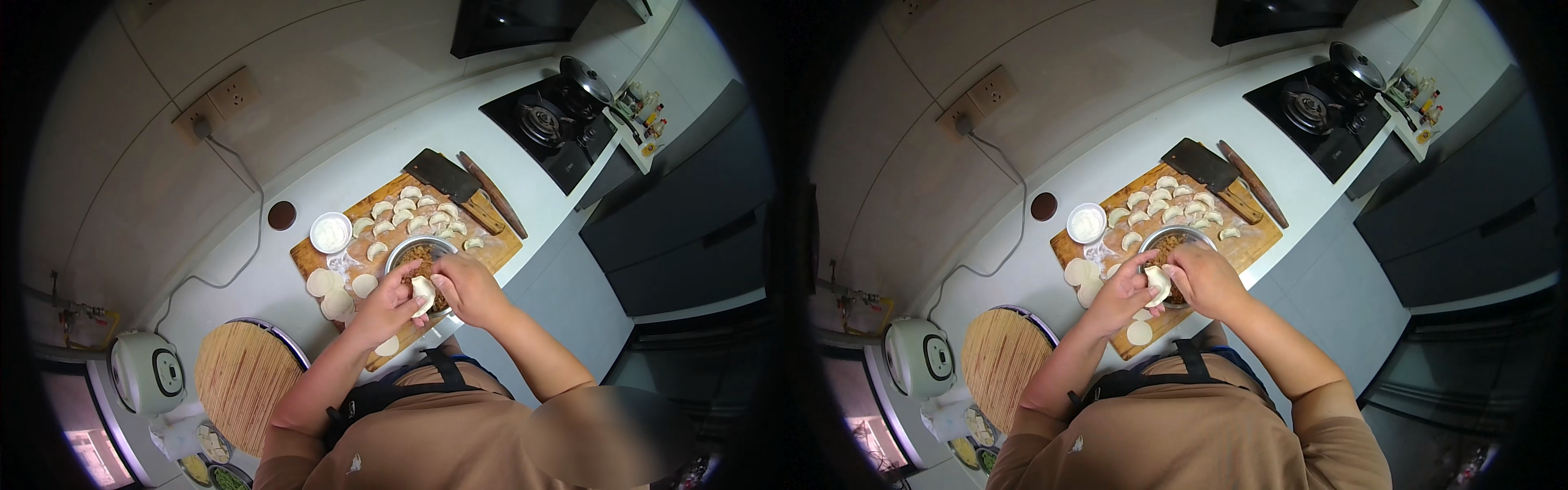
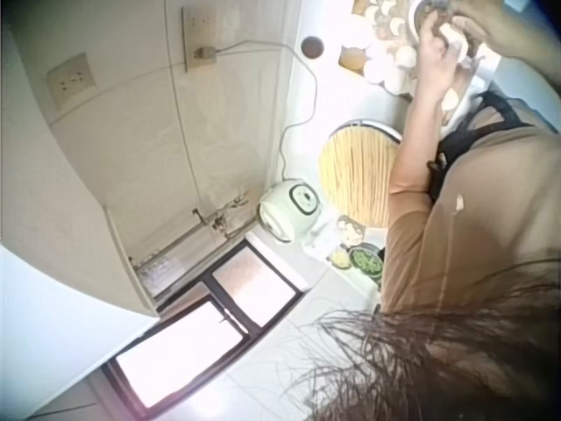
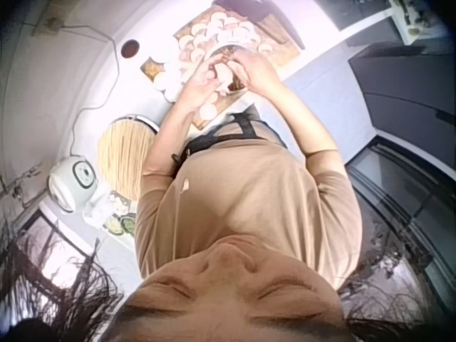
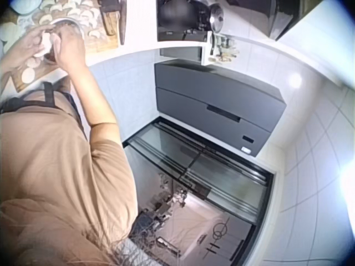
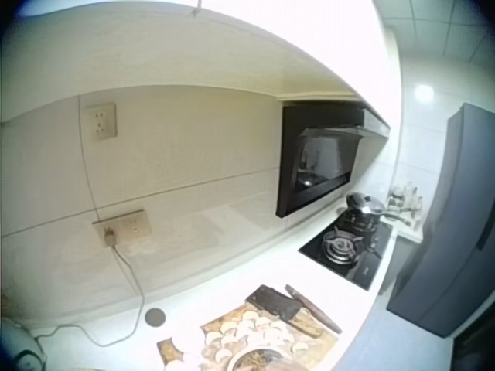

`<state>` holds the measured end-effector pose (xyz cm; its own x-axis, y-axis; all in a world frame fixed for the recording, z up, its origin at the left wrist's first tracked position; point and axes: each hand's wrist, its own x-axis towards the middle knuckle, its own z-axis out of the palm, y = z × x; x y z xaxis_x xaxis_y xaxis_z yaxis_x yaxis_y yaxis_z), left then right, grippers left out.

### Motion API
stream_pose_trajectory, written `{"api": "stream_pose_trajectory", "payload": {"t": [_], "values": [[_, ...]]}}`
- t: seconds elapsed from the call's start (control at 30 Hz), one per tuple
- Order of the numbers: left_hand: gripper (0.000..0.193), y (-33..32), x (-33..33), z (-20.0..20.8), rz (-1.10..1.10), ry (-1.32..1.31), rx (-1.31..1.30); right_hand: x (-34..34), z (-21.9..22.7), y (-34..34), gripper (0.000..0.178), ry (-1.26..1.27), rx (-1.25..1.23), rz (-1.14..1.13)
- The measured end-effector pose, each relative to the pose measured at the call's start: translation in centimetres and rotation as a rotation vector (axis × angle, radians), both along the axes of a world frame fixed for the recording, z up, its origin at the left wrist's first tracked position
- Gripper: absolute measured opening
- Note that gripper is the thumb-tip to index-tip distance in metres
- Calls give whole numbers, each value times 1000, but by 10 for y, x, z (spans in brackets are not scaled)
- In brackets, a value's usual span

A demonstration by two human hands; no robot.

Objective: The person prepares dumplings by placing a spoonful of filling onto round dough wrappers, then folding and pinching the edges to seal them. The finished dumplings are placed on a wooden board next to the filling bowl.

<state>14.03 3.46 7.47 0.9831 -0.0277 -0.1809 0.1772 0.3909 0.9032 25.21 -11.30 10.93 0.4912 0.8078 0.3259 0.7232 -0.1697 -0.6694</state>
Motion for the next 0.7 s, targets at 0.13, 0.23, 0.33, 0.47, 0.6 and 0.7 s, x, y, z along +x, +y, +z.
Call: {"api": "stream_pose_trajectory", "payload": {"t": [0.13, 0.23, 0.33, 0.47, 0.6, 0.7], "values": [[46, -3, 0, 3, 6, 9, -2, -6, -2, 2, 12, 40, -50, 65], [42, -6, 0, 4, 39, -13, 12, -7, -2, 6, 12, 13, 5, 61], [39, -8, -2, 4, 76, -42, 53, -8, 0, 6, 12, 24, 7, 44], [35, -10, -1, 3, 158, -84, 34, -10, -5, 1, 12, 78, -16, -6], [29, -12, 2, 2, 225, -129, 65, -17, -9, 6, 13, 102, 28, -27], [24, -14, 1, 11, 226, -105, 106, -17, -6, 7, 13, 15, 70, -39]]}}
